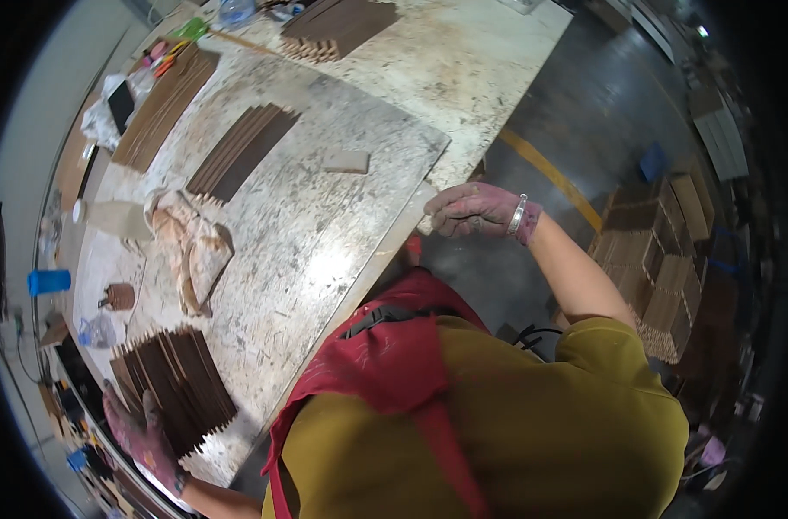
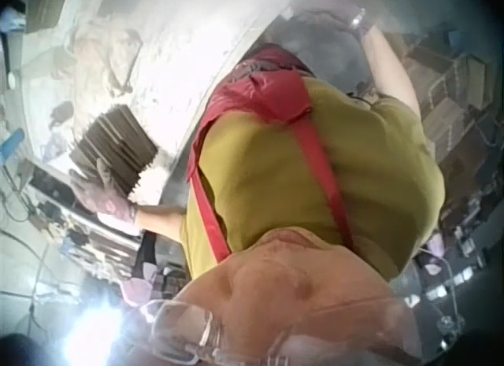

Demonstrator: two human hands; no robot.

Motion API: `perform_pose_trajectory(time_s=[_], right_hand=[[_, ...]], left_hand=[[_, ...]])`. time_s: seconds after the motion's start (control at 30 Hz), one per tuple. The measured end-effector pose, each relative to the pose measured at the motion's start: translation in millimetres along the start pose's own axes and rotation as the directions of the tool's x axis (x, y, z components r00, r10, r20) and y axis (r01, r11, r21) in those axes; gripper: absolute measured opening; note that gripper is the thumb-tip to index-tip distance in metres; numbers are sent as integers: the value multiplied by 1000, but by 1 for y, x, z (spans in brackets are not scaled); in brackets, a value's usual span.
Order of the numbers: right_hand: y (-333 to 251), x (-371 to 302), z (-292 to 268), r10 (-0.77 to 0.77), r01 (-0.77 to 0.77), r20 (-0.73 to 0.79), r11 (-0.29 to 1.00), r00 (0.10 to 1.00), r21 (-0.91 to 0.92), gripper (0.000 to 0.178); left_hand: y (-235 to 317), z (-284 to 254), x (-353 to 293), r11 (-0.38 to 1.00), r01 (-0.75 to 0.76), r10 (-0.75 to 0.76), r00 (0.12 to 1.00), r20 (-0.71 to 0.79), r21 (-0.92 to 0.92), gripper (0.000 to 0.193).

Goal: The person uses a small block to sand the flat surfaces and edges of several wooden boards one by one, before picking up a small circular object to sand as well.

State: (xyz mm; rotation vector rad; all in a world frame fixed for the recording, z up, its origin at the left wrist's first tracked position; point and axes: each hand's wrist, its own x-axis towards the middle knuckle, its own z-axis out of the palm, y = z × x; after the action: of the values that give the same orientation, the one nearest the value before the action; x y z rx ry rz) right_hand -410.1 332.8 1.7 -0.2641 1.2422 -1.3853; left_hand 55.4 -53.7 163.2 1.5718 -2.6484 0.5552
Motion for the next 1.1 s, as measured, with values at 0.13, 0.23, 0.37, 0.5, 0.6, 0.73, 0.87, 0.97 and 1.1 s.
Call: perform_pose_trajectory(time_s=[0.13,0.23,0.37,0.5,0.6,0.73,0.87,0.97,1.1], right_hand=[[38,1,-40,85,-74,-148,994,985,84,29],[67,-3,-75,76,-272,-501,904,862,-330,40],[66,-24,-60,147,-243,-609,967,779,-77,58],[58,-48,-75,176,-38,-325,920,929,390,48],[99,-56,-98,217,-317,-494,940,842,-127,45],[108,-37,-99,176,-430,-557,826,811,-365,55],[63,-5,-59,153,-6,-522,962,839,272,70],[65,11,-63,184,85,-551,900,814,428,77],[30,28,-19,121,243,-513,775,850,584,82]], left_hand=[[53,2,21,694,-267,74,950,-304,-668,56],[114,1,33,673,-463,375,886,-273,-577,56],[146,16,40,585,-577,534,803,-265,-570,55],[159,27,42,545,-516,552,814,-181,-660,52],[174,35,37,541,-520,607,786,-122,-661,50],[196,39,31,447,-597,645,731,-222,-666,42],[230,34,19,327,-565,731,659,-175,-758,26],[247,37,14,210,-623,742,603,-292,-754,28],[249,38,12,177,-557,729,629,-272,-812,49]])
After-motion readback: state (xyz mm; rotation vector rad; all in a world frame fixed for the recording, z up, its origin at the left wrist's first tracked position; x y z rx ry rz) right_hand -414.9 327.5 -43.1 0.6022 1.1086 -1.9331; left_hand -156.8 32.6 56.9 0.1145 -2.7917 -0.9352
